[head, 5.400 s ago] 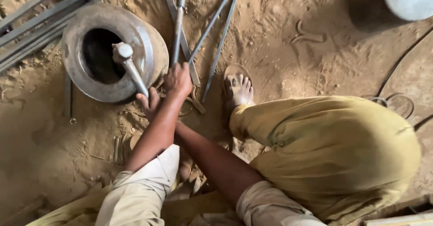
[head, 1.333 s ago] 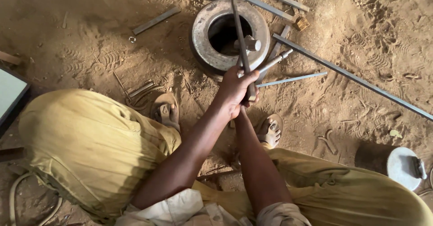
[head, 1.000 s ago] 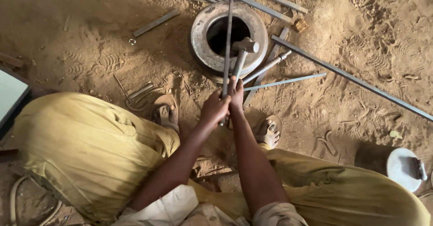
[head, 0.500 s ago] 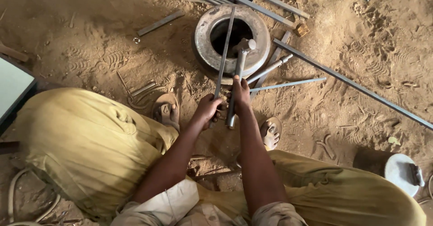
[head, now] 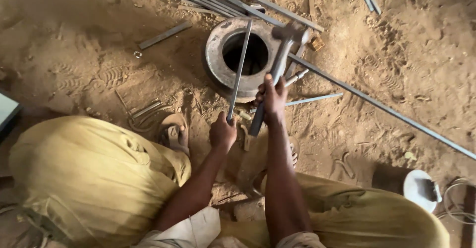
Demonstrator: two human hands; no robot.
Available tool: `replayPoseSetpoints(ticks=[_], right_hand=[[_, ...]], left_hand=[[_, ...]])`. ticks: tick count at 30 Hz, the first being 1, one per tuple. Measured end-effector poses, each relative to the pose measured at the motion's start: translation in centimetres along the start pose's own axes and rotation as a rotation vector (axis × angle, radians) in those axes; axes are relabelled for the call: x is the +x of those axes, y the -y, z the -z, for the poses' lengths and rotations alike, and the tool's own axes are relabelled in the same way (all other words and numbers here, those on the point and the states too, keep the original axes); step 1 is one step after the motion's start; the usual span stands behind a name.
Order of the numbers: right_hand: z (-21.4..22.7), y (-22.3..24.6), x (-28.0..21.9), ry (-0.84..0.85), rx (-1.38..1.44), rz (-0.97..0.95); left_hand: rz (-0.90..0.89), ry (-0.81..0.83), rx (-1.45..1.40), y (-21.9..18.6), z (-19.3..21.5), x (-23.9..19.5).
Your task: The person sits on the ground and repeatedly hammers a metal rod placed on a circular metal base. They adjust the rod's position between strikes and continue striking it with a hammer.
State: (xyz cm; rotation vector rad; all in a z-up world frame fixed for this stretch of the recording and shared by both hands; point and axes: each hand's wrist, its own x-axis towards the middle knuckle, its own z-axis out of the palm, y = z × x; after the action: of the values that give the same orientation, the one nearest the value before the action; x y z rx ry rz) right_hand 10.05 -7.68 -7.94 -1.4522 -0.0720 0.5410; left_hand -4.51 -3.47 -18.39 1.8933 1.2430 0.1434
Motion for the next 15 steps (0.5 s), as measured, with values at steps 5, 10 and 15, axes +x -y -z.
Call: replayPoseSetpoints(ticks=[5,10,15], right_hand=[[-0.9,7.7,4.3,0.142,-0.075,0.695],[-2.1,7.7,10.5,0.089,-0.251,0.804],[-1.4,2.4,10.4,0.074,-0.851,0.791]], left_hand=[[0.019,0.043,-0.007,-1.6,0.7,-0.9],[0.208,0.241,-0.09,-3.2,1.7,-1.4],[0.189,0.149,-0.061,-3.5,2.4,-1.6]])
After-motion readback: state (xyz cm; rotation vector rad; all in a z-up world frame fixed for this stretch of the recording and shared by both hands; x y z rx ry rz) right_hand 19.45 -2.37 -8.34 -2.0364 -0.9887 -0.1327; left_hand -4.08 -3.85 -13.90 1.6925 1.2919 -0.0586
